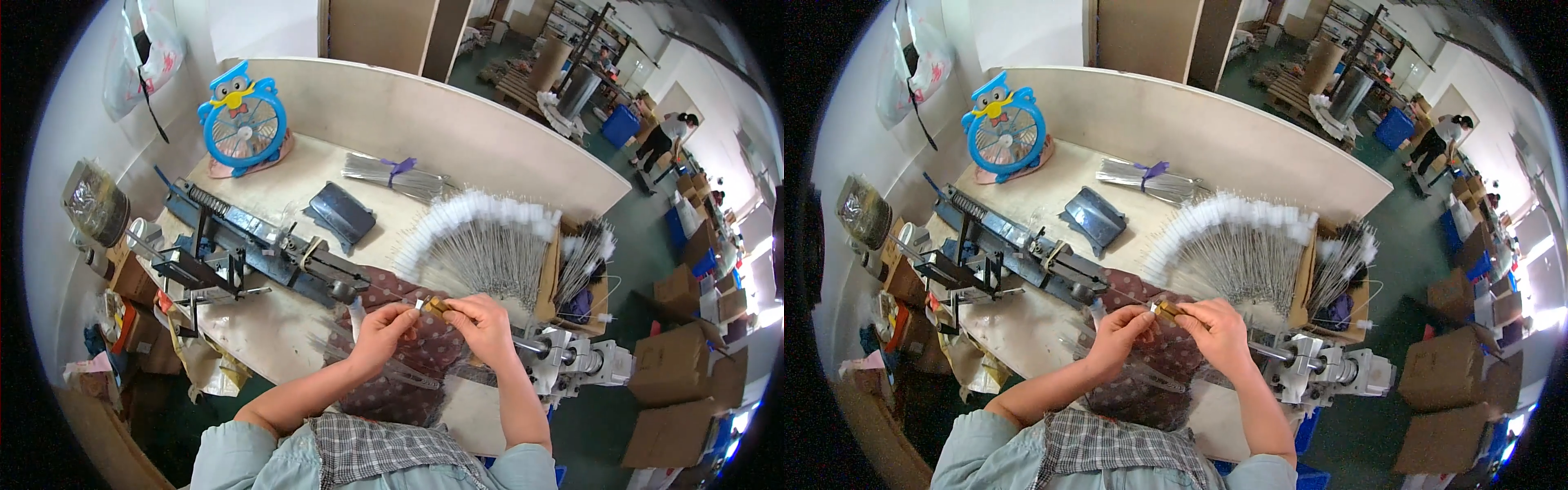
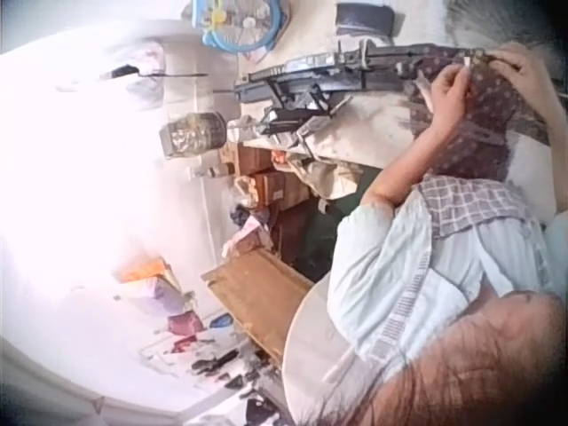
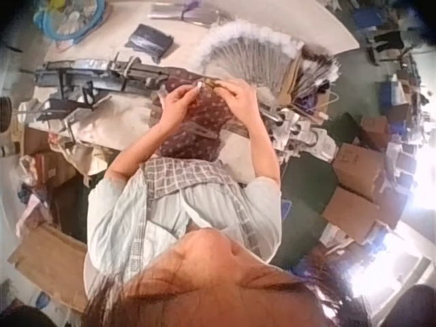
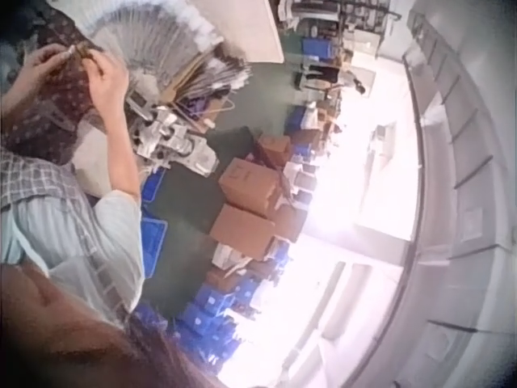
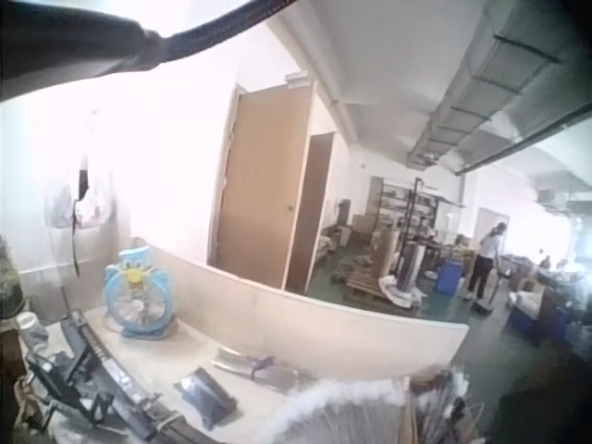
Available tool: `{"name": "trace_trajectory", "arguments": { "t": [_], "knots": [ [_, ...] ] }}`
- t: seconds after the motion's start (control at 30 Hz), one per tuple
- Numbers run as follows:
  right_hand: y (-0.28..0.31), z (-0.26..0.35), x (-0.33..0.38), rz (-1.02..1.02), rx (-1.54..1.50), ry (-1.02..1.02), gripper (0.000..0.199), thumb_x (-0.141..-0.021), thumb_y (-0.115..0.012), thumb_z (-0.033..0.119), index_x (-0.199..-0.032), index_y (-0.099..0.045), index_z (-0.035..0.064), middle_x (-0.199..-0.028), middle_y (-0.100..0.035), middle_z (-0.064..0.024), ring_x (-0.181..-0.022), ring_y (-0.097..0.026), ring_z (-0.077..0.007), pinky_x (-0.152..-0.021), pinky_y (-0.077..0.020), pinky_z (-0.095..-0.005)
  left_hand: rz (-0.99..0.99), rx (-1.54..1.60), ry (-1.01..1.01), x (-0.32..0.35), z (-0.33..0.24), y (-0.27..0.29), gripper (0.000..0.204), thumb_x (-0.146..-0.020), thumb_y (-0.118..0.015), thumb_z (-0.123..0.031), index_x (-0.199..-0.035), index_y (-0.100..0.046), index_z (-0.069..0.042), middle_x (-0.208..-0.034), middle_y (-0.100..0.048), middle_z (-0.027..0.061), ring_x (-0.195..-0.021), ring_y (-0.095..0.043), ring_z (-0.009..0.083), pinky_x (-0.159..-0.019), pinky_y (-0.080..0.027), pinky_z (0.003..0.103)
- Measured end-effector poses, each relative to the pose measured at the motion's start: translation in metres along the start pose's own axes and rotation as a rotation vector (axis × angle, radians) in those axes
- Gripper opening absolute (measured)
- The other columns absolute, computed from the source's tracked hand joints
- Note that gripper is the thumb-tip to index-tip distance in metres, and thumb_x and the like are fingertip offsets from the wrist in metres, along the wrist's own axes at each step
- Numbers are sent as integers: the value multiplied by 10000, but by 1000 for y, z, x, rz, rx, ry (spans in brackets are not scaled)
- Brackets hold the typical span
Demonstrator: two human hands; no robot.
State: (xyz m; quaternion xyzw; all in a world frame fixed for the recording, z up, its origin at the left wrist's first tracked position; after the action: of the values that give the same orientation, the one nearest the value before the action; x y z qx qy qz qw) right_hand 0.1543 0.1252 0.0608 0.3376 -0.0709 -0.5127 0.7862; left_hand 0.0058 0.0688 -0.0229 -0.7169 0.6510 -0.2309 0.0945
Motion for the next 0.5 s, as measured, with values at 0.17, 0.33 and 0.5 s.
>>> {"name": "trace_trajectory", "arguments": {
  "t": [0.17, 0.33, 0.5],
  "knots": [
    [8, -14, 10, 29, -95, -95, 217, -794, -689, 143, -969, -675, 17, -817, -652, -86, -731, -601, -193, -670, -461, -285, -16, -75, -52, -5, 6, -4, 171, -922, -563, -154, -951, -616, 6, -808, -608, 26, -699, -526, 81, -644, -425, 228],
    [9, -22, 15, 63, -260, -56, 208, -773, -701, 134, -952, -684, 29, -788, -637, -81, -737, -587, -213, -676, -457, -301, 22, -83, -65, -14, 10, -17, 194, -913, -584, -170, -955, -612, 17, -780, -595, 17, -693, -523, 72, -633, -422, 217],
    [8, 11, 9, 84, 29, 138, 203, -733, -712, 141, -903, -681, 34, -749, -602, -79, -722, -558, -248, -666, -459, -332, -119, -73, -21, -3, -4, 3, 177, -916, -578, -180, -932, -597, -5, -773, -594, 22, -674, -523, 79, -613, -423, 225]
  ]
}}
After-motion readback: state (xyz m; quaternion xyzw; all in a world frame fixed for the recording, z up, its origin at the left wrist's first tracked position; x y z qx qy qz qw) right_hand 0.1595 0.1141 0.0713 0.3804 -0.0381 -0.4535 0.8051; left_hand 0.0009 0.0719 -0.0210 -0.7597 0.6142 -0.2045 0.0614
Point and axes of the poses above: each hand's wrist, its own x-axis away from the middle knuckle, its own y-axis out of the back of the hand, z = x × y, the point moved 7 cm from there along -x, towards the middle knuckle
